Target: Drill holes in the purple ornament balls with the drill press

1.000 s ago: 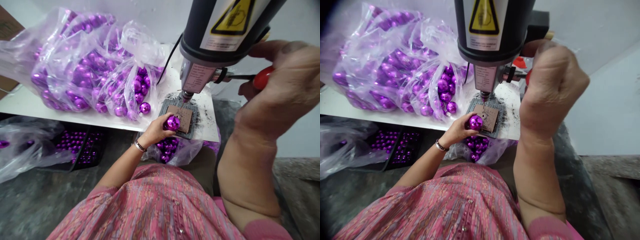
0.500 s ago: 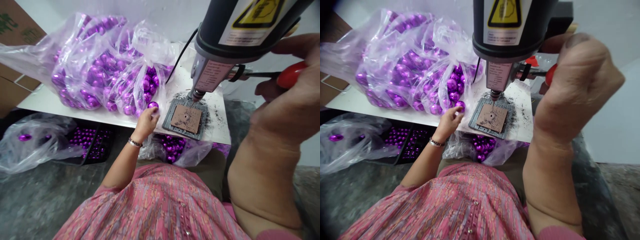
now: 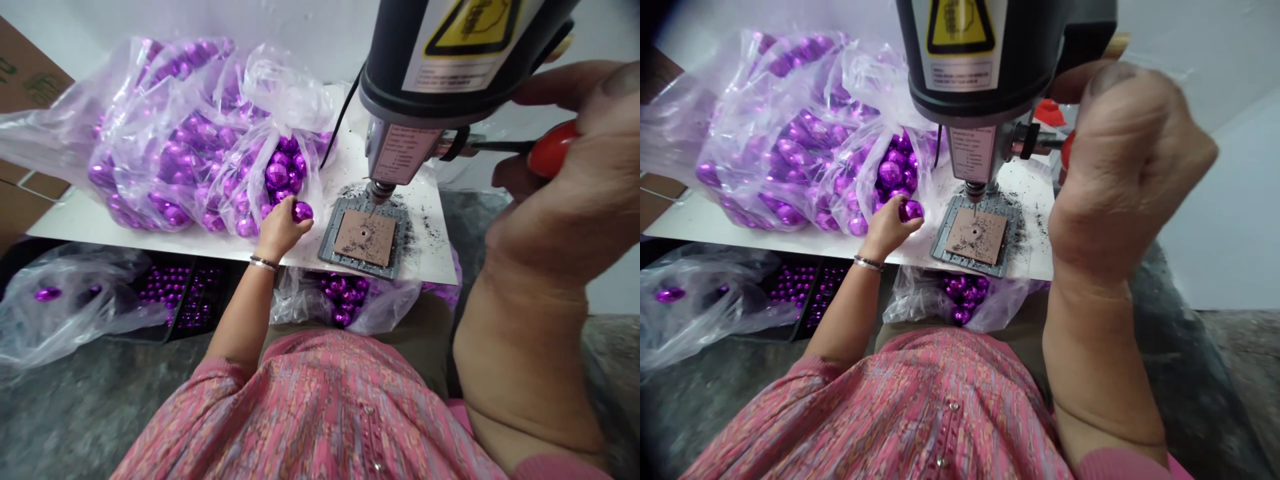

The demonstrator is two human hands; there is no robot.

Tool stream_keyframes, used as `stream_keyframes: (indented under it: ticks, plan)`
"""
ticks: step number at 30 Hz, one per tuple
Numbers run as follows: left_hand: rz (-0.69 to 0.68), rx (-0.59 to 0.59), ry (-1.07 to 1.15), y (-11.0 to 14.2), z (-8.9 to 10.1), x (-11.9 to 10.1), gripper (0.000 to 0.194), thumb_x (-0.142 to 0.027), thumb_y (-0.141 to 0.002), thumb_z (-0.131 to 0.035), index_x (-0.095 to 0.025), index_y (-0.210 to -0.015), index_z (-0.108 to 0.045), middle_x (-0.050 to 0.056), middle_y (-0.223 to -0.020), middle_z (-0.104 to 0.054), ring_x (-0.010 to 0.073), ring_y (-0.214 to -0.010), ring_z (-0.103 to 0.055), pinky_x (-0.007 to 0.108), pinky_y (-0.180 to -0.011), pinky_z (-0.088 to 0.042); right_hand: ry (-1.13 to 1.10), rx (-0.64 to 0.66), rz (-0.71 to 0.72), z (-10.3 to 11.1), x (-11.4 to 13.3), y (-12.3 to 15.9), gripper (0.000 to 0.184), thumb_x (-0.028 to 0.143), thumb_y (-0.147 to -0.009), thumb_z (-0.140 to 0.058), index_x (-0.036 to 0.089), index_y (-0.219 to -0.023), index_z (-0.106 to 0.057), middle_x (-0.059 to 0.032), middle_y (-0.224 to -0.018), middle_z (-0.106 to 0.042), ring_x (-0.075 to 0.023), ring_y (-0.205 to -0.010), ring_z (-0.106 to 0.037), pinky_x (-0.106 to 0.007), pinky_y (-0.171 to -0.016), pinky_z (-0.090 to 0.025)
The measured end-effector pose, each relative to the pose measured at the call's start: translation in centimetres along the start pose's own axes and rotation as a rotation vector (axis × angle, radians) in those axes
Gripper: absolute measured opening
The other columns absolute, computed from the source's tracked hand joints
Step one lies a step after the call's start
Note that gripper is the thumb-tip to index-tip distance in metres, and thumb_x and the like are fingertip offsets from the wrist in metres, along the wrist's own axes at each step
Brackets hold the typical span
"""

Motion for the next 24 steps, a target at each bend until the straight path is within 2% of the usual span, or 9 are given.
stream_keyframes:
  ticks: [2,5,9,11,13,16,19,21,24]
  plan:
    - [0.005,0.007,0.344,0.6,0.4,0.2,0.065,-0.033,-0.087,-0.074,-0.022,-0.149,-0.058,0.012,-0.121,-0.076,0.0263,-0.105,-0.074,0.042,-0.099,-0.059,0.066,-0.013,0.059,0.1,0.0,0.0,0.058,0.056,-0.103,-0.043,0.009,-0.096,-0.077,-0.0022,-0.097,-0.070,0.0050,-0.079,-0.058,-0.013,-0.089,-0.054]
    - [0.120,0.177,0.789,1.6,-0.4,0.0,0.061,-0.045,-0.096,-0.061,-0.027,-0.154,-0.052,0.007,-0.104,-0.077,0.0187,-0.081,-0.073,0.036,-0.079,-0.062,0.080,-0.015,0.103,0.0,-0.2,-0.1,0.069,0.069,-0.099,-0.040,0.010,-0.098,-0.076,-0.0010,-0.102,-0.072,0.0067,-0.075,-0.056,-0.015,-0.099,-0.058]
    - [0.253,0.389,1.028,2.8,-3.1,-1.3,0.047,-0.054,-0.095,-0.065,-0.023,-0.130,-0.062,0.006,-0.094,-0.076,0.0186,-0.079,-0.076,0.031,-0.070,-0.061,0.001,0.012,0.184,-0.3,0.0,-0.6,0.070,0.069,-0.096,-0.044,0.005,-0.081,-0.065,-0.0012,-0.078,-0.062,0.0054,-0.067,-0.054,-0.012,-0.080,-0.052]
    - [0.253,0.432,1.028,2.9,-4.4,-2.1,0.048,-0.052,-0.091,-0.074,-0.024,-0.128,-0.059,0.005,-0.098,-0.076,0.0177,-0.080,-0.077,0.029,-0.070,-0.061,-0.002,0.035,0.215,-0.4,0.2,-0.8,0.067,0.067,-0.097,-0.046,0.004,-0.073,-0.056,0.0003,-0.066,-0.044,0.0046,-0.062,-0.051,-0.010,-0.066,-0.040]
    - [0.219,0.432,0.964,2.7,-5.6,-2.7,0.055,-0.047,-0.087,-0.080,-0.025,-0.130,-0.054,0.002,-0.100,-0.075,0.0140,-0.074,-0.073,0.027,-0.067,-0.058,0.006,0.047,0.219,-0.5,0.5,-0.9,0.062,0.061,-0.100,-0.044,0.005,-0.074,-0.052,0.0010,-0.065,-0.034,0.0051,-0.058,-0.045,-0.011,-0.060,-0.031]
    - [0.114,0.355,0.779,1.9,-6.6,-3.4,0.057,-0.041,-0.084,-0.083,-0.023,-0.131,-0.056,0.001,-0.100,-0.074,0.0099,-0.067,-0.065,0.025,-0.066,-0.054,0.012,0.056,0.209,-0.7,1.0,-0.8,0.048,0.042,-0.106,-0.042,0.008,-0.072,-0.043,0.0014,-0.064,-0.035,0.0045,-0.057,-0.040,-0.013,-0.063,-0.032]
    - [-0.020,0.310,0.581,1.2,-7.1,-3.9,0.051,-0.040,-0.085,-0.082,-0.019,-0.128,-0.065,0.003,-0.105,-0.076,0.0153,-0.087,-0.069,0.027,-0.082,-0.057,-0.024,0.075,0.170,-1.1,1.4,-0.8,0.041,0.031,-0.105,-0.042,0.012,-0.071,-0.031,0.0025,-0.062,-0.034,0.0038,-0.058,-0.040,-0.013,-0.066,-0.034]
    - [-0.088,0.308,0.483,0.9,-7.1,-4.2,0.048,-0.040,-0.086,-0.081,-0.018,-0.126,-0.069,0.004,-0.109,-0.077,0.0192,-0.101,-0.069,0.029,-0.093,-0.055,-0.079,0.077,0.143,-1.2,1.5,-0.7,0.047,0.044,-0.104,-0.046,0.014,-0.071,-0.030,0.0033,-0.063,-0.031,0.0035,-0.060,-0.042,-0.015,-0.067,-0.034]
    - [-0.134,0.311,0.391,1.0,-6.9,-4.9,0.044,-0.039,-0.087,-0.078,-0.017,-0.124,-0.071,0.004,-0.109,-0.077,0.0200,-0.103,-0.068,0.030,-0.096,-0.053,-0.128,0.070,0.121,-1.3,1.9,-0.7,0.068,0.079,-0.093,-0.048,0.017,-0.071,-0.031,0.0041,-0.063,-0.028,0.0024,-0.063,-0.042,-0.019,-0.069,-0.033]
Point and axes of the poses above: each hand's wrist, its own y-axis away from the middle knuckle, its own z-axis out of the back of the hand, x = y × z, the point moved 4 cm from there along -y, towards the middle knuckle
